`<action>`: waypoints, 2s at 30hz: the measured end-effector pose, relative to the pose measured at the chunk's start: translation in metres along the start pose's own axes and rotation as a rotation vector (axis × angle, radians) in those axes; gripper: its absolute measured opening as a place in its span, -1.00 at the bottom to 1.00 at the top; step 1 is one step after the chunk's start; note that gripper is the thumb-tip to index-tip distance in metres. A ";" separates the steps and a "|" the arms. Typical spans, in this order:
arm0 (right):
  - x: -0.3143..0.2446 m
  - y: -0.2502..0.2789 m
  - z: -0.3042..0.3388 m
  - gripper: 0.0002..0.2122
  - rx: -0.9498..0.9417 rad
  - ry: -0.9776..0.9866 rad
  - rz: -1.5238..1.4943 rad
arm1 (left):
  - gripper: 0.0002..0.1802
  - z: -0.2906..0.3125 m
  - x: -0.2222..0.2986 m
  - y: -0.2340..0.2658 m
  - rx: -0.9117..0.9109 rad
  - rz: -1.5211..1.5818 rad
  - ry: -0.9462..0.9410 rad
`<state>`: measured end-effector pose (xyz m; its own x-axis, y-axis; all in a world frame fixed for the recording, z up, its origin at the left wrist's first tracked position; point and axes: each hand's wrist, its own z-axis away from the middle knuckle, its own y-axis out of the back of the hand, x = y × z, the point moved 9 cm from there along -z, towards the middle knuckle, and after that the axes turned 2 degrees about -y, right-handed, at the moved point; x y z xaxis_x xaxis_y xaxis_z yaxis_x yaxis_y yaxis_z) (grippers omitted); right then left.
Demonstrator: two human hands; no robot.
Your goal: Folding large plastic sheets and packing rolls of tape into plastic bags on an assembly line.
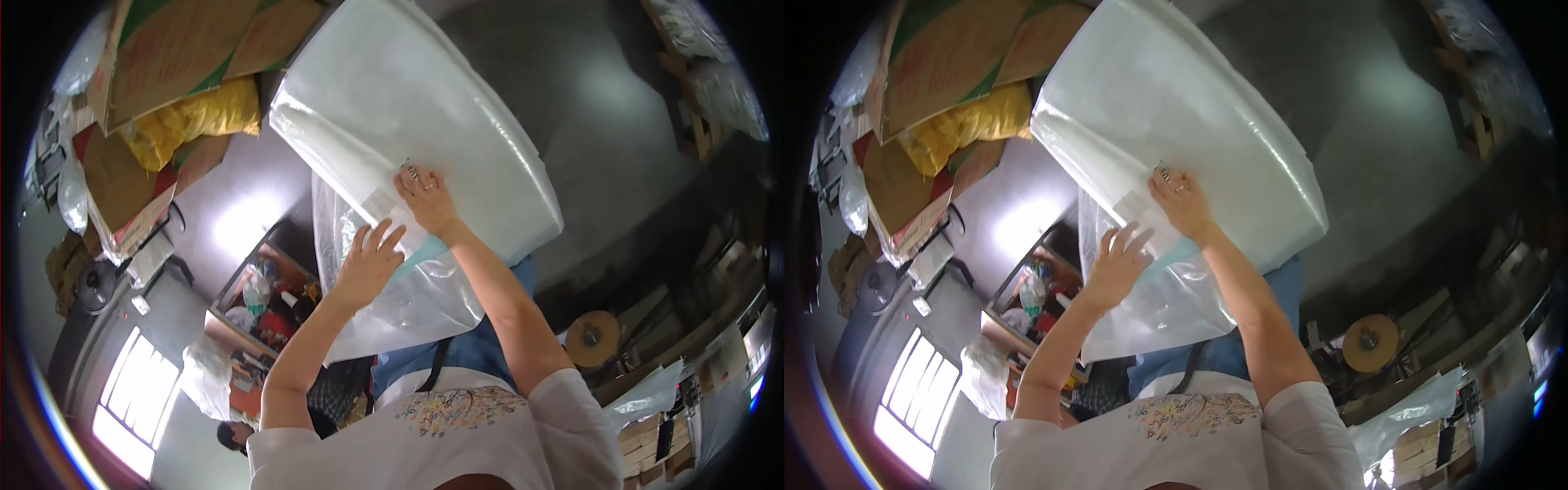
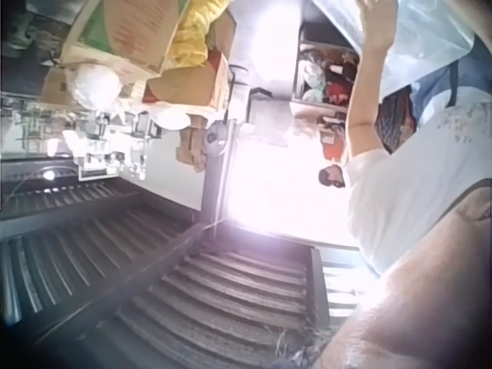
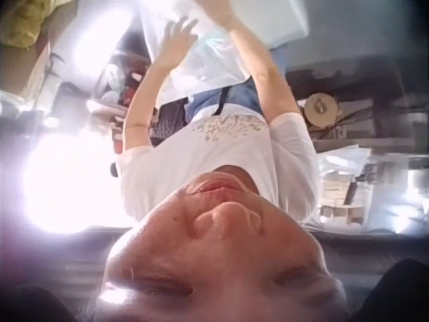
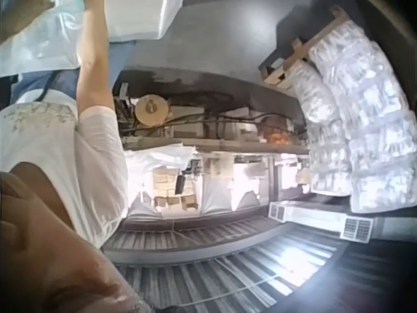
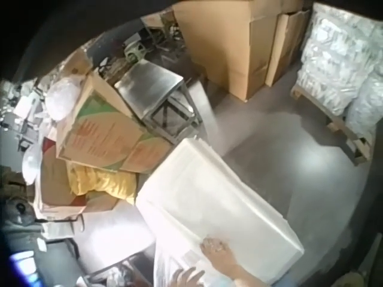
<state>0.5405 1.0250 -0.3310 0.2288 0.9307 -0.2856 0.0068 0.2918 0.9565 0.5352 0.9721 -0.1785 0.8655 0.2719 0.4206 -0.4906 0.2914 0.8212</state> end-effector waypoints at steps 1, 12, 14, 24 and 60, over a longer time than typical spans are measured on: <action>-0.001 0.001 0.002 -0.55 -0.004 0.103 -0.144 | -0.77 0.004 0.004 0.000 0.009 -0.004 -0.018; 0.294 -0.097 0.135 -0.54 -0.486 -1.380 -1.124 | -0.65 0.000 0.091 0.053 -0.068 0.276 -0.177; 0.294 -0.087 0.134 -0.56 -0.463 -1.361 -1.076 | -0.65 -0.011 0.109 0.070 -0.043 0.351 -0.235; 0.137 0.147 0.095 -0.93 0.417 -0.718 -0.855 | -0.48 -0.026 0.102 0.094 -0.107 0.955 -0.125; 0.042 0.184 0.011 -0.78 -0.140 -0.160 -1.253 | -0.03 -0.043 -0.004 0.017 0.011 1.233 0.338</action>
<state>0.5621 1.1151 -0.1660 0.2550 -0.0330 -0.9664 0.2028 0.9790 0.0201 0.5190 1.0157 -0.1825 -0.2296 0.5747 0.7855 -0.9444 -0.3268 -0.0370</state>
